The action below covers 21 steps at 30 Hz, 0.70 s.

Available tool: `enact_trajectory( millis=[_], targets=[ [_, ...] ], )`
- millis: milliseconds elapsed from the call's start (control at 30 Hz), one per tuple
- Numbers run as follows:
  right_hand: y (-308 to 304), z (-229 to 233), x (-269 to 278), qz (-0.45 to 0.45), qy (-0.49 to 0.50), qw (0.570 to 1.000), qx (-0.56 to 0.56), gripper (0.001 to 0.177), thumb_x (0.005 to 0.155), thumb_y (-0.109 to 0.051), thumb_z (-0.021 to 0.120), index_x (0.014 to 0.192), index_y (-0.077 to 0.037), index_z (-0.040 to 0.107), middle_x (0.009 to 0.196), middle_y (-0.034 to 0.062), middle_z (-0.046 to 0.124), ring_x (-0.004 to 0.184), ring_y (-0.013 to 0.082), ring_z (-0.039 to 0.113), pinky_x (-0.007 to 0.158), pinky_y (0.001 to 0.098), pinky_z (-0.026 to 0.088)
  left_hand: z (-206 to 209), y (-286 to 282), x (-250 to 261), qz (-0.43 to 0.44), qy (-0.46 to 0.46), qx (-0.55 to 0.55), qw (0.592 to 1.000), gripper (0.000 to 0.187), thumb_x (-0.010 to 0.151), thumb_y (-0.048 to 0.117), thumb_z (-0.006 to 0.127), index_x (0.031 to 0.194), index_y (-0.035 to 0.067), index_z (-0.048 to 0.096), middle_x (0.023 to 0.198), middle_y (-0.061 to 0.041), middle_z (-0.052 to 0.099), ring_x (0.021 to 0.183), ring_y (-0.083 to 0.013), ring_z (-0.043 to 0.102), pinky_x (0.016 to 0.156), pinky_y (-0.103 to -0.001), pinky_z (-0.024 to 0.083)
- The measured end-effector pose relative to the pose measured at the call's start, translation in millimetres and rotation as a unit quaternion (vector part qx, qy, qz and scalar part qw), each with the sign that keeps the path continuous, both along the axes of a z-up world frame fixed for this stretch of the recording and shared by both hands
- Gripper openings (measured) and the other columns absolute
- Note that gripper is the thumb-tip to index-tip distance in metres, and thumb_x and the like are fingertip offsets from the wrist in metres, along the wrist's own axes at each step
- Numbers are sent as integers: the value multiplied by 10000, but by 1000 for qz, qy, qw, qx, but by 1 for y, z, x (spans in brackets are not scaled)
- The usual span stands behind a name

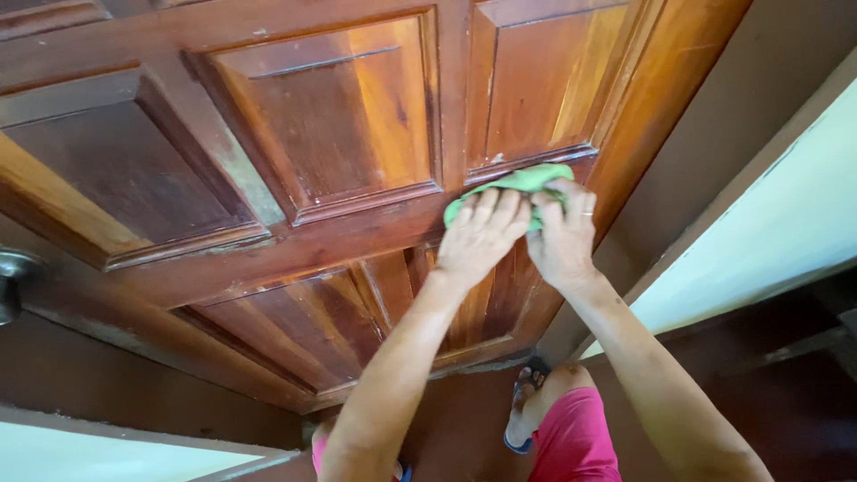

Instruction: Cleaning a wooden door with a green cloth.

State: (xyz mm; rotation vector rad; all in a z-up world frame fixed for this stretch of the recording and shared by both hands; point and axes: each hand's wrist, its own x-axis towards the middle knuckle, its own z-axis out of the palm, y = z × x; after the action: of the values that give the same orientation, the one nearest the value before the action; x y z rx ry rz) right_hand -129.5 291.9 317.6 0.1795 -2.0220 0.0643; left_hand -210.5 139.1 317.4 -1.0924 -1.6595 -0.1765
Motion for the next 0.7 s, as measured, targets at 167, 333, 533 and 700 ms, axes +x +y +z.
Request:
enact_trajectory(
  millis=[167,333,533,700],
  targets=[
    [-10,2,7,-7,-19,994,-108,577,757,12,811,1250,-82,526,1317,209,472,1189,406,545,882,493,558,11,-8,10,-13,-24,11,1000,441,935,226,630,1360,126,565,1364,-81,538,1245,-275,541,1080,-446,449],
    [-57,12,-2,54,-64,989,-124,611,792,20,825,1314,-54,515,1289,243,445,1149,451,571,859,498,562,11,-68,9,-26,-32,67,997,450,973,185,638,1413,136,559,1377,-89,535,1265,-282,540,1088,-449,455],
    [-149,31,-24,185,-71,980,4,578,780,61,772,1319,-27,582,1343,233,444,1159,449,566,923,497,559,-18,-165,-14,25,-61,101,993,463,930,205,652,1381,139,570,1348,-100,537,1225,-313,539,1028,-475,455],
    [-212,38,-50,209,-78,971,87,509,783,71,733,1279,-15,658,1332,198,513,1093,409,553,908,471,543,-35,-217,-21,39,-80,204,975,454,933,136,662,1376,107,564,1332,-106,527,1230,-326,525,1062,-481,466]
  ],
)
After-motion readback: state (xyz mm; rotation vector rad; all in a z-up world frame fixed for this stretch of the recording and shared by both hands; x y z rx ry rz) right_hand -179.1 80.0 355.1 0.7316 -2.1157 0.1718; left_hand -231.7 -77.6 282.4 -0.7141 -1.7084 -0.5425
